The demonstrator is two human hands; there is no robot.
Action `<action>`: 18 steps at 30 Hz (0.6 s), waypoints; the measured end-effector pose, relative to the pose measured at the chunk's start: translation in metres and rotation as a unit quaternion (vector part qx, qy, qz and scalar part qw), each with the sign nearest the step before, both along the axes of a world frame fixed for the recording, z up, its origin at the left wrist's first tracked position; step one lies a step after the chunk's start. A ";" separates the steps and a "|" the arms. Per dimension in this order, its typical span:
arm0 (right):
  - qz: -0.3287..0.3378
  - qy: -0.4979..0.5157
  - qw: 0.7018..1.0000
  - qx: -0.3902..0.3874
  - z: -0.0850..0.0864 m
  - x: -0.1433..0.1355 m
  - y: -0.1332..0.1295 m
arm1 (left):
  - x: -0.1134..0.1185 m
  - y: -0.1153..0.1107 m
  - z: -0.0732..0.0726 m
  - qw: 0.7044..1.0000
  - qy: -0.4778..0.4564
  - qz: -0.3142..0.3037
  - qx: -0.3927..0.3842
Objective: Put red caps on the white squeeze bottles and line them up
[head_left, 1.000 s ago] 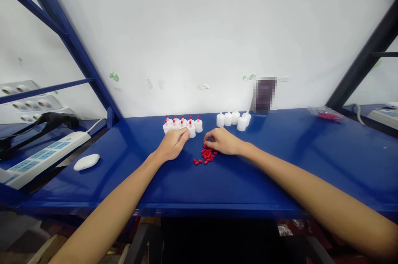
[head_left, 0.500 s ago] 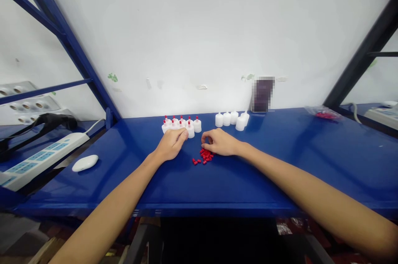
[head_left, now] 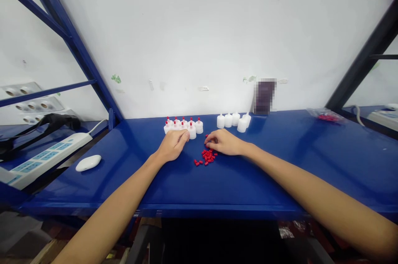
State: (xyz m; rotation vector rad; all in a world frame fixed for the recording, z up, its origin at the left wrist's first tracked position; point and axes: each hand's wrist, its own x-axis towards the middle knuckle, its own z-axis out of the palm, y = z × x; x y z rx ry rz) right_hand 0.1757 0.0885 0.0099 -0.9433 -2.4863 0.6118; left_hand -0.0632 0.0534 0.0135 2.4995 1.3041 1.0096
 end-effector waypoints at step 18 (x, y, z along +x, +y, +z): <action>-0.023 0.027 0.995 0.090 0.001 -0.003 -0.004 | 0.000 -0.001 0.000 1.000 -0.012 -0.007 -0.003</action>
